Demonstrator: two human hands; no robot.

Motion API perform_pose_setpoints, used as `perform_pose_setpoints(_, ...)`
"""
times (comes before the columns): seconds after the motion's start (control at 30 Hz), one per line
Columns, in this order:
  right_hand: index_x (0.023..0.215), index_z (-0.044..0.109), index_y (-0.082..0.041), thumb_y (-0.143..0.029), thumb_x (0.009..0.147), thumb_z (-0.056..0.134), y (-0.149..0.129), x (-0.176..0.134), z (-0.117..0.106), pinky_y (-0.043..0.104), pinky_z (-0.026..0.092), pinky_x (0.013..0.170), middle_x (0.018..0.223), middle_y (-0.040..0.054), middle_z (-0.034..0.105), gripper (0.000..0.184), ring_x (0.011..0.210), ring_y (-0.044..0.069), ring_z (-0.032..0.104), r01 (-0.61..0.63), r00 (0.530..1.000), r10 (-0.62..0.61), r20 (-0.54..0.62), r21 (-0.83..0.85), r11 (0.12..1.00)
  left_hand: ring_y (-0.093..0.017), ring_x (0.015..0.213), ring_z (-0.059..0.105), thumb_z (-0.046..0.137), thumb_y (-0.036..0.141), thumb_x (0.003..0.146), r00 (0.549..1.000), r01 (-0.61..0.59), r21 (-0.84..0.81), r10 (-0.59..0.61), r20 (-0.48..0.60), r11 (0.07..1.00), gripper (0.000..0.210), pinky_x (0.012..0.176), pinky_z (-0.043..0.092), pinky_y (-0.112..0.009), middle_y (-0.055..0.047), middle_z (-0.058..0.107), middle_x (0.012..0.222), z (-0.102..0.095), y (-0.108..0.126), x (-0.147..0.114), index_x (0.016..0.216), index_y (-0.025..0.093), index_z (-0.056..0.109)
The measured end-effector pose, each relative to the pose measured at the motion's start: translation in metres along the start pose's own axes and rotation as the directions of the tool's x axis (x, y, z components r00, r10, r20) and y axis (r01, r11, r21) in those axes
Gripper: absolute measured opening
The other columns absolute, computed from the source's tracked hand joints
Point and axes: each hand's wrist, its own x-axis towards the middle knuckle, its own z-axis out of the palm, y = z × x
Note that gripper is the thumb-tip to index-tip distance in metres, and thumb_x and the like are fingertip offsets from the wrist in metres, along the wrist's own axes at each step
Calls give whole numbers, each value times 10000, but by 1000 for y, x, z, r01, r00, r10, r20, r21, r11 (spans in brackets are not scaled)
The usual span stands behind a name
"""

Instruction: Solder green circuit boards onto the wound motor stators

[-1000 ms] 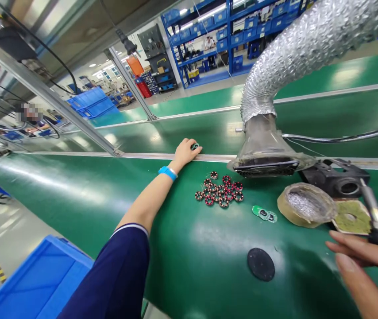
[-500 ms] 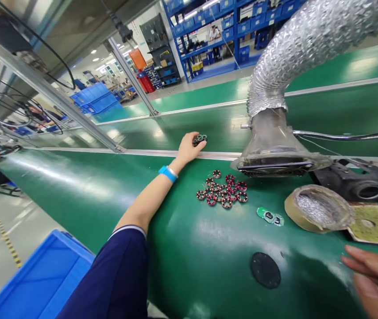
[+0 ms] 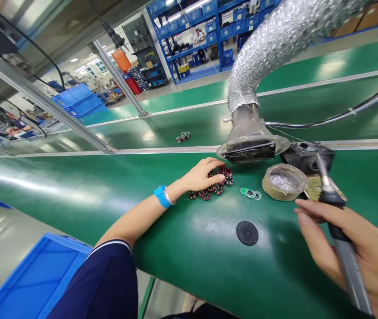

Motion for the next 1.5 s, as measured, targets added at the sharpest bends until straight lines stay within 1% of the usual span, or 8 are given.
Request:
perform_pose_setpoints(0.23, 1054, 671, -231, -163, 776, 739, -4, 10, -3, 197, 534, 692, 847, -27, 719, 294, 666, 99, 672, 167, 974, -174, -145, -57, 984, -232, 1072, 597, 590, 445, 907, 965, -181, 91, 159, 211, 979, 334, 985, 466, -355, -103, 618, 1131, -1, 29, 9, 1099, 186, 678)
perform_pose_setpoints(0.4, 1042, 671, -229, -165, 790, 728, -6, 11, -6, 195, 526, 653, 841, -29, 721, 266, 631, 89, 657, 145, 975, -153, -160, -61, 988, -283, 1051, 613, 665, 507, 835, 969, -223, 319, 174, 176, 921, 450, 949, 453, -411, -108, 649, 1137, 17, 62, 12, 1149, 184, 670)
perform_pose_setpoints(0.57, 1054, 666, -223, -165, 807, 711, -6, 11, -7, 239, 510, 617, 826, -17, 710, 258, 605, 102, 628, 151, 978, -157, -138, -50, 987, -261, 964, 617, 589, 300, 916, 926, -320, 458, 173, 335, 830, 316, 873, 480, -383, -124, 627, 1093, 49, 88, 21, 1192, 154, 638)
perform_pose_setpoints(0.73, 1050, 658, -218, -156, 812, 700, -8, 12, -8, 255, 489, 591, 809, -14, 697, 249, 619, 106, 630, 177, 975, -179, -133, -22, 984, -217, 953, 608, 543, 154, 925, 898, -347, 349, 201, 393, 870, 312, 858, 498, -324, -100, 592, 1094, 49, 87, 9, 1232, 172, 596)
perform_pose_setpoints(1.07, 1045, 656, -211, -139, 832, 680, -15, 4, 0, 232, 527, 629, 823, -14, 719, 226, 615, 96, 652, 213, 974, -209, -83, 46, 976, -146, 875, 619, 570, 97, 878, 986, -167, -54, 166, -29, 984, 269, 807, 537, -279, -64, 593, 1035, 34, 83, -30, 1125, 190, 625)
perform_pose_setpoints(1.23, 1207, 600, -209, -170, 930, 586, -20, -6, 14, 174, 536, 585, 846, -30, 754, 279, 678, 93, 714, 82, 996, -84, 4, 178, 980, -142, 871, 624, 535, 137, 922, 943, -179, 86, 196, -268, 980, 156, 761, 544, -265, -60, 622, 975, 53, 79, -54, 1031, 184, 635)
perform_pose_setpoints(1.37, 1145, 615, -199, -194, 934, 589, -20, -12, 23, 174, 555, 623, 830, -21, 752, 213, 660, 101, 713, 106, 991, -120, 53, 209, 972, -135, 893, 623, 453, 126, 960, 894, -326, 309, 397, -206, 894, 215, 778, 534, -251, -63, 641, 994, 65, 71, -64, 1052, 183, 638)
perform_pose_setpoints(1.5, 1081, 626, -187, -180, 931, 582, -19, -11, 27, 196, 568, 669, 865, 1, 751, 157, 678, 111, 715, 153, 982, -174, 79, 220, 963, -187, 962, 609, 542, 199, 879, 915, -227, 312, 312, -255, 922, 220, 851, 515, -338, -84, 649, 1032, 56, 66, -67, 1076, 171, 635)
